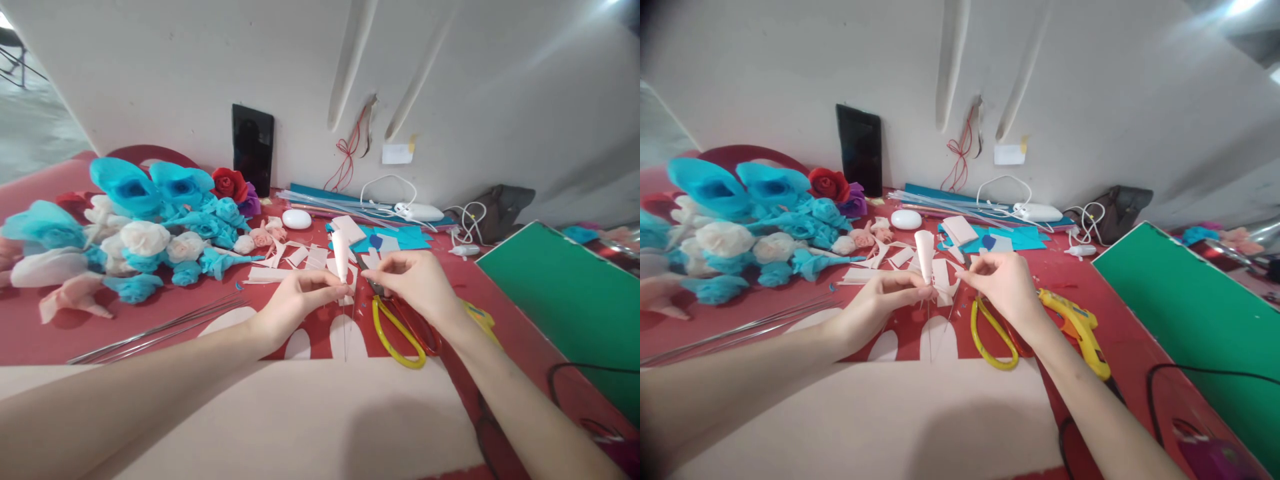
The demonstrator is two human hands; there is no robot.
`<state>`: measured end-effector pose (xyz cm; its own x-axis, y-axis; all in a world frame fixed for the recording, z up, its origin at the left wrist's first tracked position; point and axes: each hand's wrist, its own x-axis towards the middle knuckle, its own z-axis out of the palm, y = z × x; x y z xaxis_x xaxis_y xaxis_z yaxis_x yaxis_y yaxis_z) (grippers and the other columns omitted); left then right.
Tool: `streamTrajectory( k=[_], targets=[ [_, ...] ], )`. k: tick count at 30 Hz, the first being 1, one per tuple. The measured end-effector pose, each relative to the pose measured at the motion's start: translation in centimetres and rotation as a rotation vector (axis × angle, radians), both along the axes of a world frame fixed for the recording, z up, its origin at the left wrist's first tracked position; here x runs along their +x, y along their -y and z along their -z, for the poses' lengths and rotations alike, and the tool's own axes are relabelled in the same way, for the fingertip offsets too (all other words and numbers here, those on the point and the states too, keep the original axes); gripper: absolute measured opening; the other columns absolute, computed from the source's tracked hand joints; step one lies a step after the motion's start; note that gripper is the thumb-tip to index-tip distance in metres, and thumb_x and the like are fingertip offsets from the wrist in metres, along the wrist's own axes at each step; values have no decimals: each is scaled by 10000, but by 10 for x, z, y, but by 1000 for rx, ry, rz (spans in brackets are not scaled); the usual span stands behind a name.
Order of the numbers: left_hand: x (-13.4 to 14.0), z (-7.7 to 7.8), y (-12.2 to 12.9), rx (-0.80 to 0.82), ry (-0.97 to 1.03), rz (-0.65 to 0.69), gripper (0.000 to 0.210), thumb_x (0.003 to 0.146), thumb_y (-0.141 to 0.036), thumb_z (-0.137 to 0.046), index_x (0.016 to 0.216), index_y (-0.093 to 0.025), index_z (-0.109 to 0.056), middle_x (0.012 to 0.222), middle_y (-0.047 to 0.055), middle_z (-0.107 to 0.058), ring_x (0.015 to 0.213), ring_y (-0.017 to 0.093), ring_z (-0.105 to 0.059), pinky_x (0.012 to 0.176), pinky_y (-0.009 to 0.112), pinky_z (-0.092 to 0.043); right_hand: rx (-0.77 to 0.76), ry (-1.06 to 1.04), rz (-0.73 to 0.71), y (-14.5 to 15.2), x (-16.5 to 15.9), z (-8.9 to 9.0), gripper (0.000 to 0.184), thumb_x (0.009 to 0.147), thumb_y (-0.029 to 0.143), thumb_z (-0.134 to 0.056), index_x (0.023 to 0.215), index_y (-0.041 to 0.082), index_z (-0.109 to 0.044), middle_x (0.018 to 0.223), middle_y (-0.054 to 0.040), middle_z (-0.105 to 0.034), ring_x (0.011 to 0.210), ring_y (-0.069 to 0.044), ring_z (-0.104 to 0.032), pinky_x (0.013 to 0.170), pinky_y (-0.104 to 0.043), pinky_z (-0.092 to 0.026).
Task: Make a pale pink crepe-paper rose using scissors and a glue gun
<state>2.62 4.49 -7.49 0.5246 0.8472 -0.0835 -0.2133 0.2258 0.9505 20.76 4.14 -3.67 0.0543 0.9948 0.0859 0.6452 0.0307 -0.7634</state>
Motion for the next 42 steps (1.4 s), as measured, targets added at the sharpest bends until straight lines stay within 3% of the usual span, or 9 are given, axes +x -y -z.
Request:
streamTrajectory(
  k=[3,7,14,18,21,29,37,39,42],
  targets=[
    [0,1,-1,4,1,3,149,715,-296,-648,641,-167,-649,715,10,-661,624,110,-528,596,227,-387,-20,26,-31,0,0,3,145,580,277,-703,620,154,-638,556,-10,-582,473,-106,-505,410,-198,-353],
    [0,1,-1,4,7,10,157,729,-291,-638,638,-164,-642,732,19,-657,683,123,-547,624,229,-394,-47,25,-36,0,2,6,190,702,329,-593,713,152,-662,455,-1,-545,389,-107,-461,393,-222,-341],
    [-1,-1,-1,-7,-6,14,152,722,-281,-644,632,-158,-643,737,28,-661,649,119,-534,609,232,-400,53,19,-39,-4,3,5,66,573,92,-612,583,157,-611,697,-14,-605,575,-102,-526,559,-223,-421],
    [-1,-1,-1,-5,0,7,148,724,-271,-643,638,-151,-648,733,37,-660,660,124,-539,608,232,-402,52,-32,-10,-6,5,7,108,599,214,-672,629,151,-589,574,-5,-576,498,-111,-526,479,-221,-412],
    [0,0,-1,-7,12,5,143,722,-264,-646,639,-146,-649,712,34,-655,645,121,-540,608,231,-407,61,-59,25,-6,6,10,207,659,335,-652,665,153,-555,428,40,-476,326,-72,-395,352,-201,-312],
    [1,4,-1,-2,67,11,116,719,-242,-655,628,-169,-655,666,-19,-645,535,70,-510,566,195,-400,102,-71,-15,-12,9,14,133,557,150,-680,653,153,-588,633,1,-586,581,-106,-534,565,-221,-432],
    [0,5,-2,4,50,3,108,711,-238,-664,630,-169,-647,663,-20,-648,526,68,-516,545,193,-394,80,-151,11,-6,4,10,221,676,343,-646,615,139,-589,449,14,-500,332,-77,-409,363,-218,-318],
    [0,5,-2,9,40,8,115,720,-244,-655,638,-163,-647,606,-21,-627,517,73,-513,532,195,-387,108,-193,-18,-6,4,9,142,604,225,-702,682,147,-612,566,8,-558,456,-86,-491,457,-216,-384],
    [0,5,-2,11,36,11,122,729,-247,-646,645,-159,-645,590,-19,-621,517,78,-511,525,198,-381,80,-312,-97,-5,4,5,314,540,128,-728,830,174,-616,756,4,-594,688,-105,-557,637,-216,-432]
  ],
)
